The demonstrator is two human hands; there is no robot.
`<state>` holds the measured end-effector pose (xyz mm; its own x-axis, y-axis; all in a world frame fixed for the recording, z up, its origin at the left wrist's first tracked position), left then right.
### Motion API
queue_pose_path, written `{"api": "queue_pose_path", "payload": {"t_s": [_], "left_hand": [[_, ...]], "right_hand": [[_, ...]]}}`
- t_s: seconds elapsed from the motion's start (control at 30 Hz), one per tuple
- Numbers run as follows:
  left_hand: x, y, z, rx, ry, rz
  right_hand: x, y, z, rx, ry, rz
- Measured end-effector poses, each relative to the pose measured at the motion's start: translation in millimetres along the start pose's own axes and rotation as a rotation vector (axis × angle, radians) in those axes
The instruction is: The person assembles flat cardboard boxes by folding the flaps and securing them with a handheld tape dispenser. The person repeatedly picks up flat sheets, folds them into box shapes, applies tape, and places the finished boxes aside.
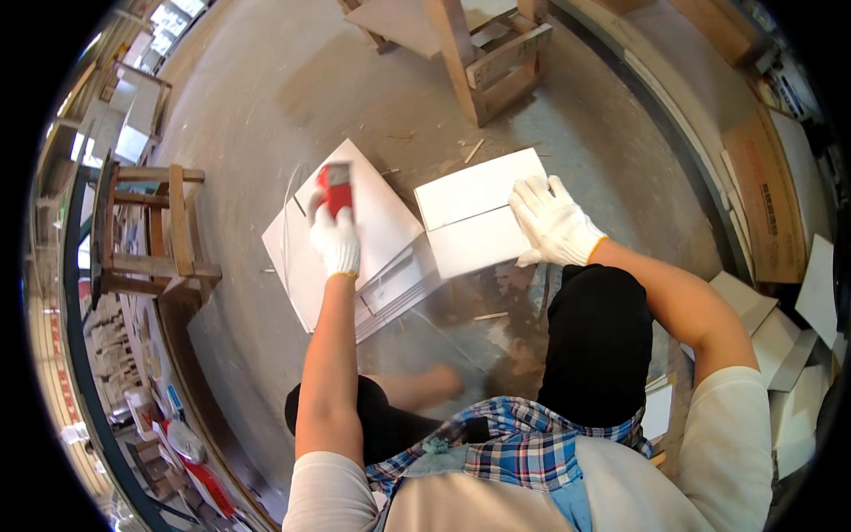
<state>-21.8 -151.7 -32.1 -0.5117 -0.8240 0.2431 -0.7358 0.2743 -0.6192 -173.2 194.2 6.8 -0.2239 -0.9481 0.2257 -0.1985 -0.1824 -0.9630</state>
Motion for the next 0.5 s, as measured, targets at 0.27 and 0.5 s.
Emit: {"api": "queue_pose_path", "payload": {"t_s": [0.27,0.5], "left_hand": [[-44.7,79.6,-172.0,-0.545,-0.247,0.790],[-50.1,111.4,-159.4,-0.308,-0.159,0.864]], "right_hand": [[-8.6,11.4,-1.6,0.035,0.044,0.046],[-14.9,23.9,-8.5,0.028,0.050,0.029]]}}
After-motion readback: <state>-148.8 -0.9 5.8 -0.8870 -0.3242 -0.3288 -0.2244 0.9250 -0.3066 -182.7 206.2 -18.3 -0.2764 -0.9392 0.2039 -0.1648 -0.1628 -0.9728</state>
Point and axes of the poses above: each hand's wrist, its own x-axis towards the middle knuckle, its own y-axis out of the palm, z = x × y, the point moved 7 cm from there along x, towards the middle knuckle, and after that the axes turned 11 degrees about -x, right-handed, at the moved point
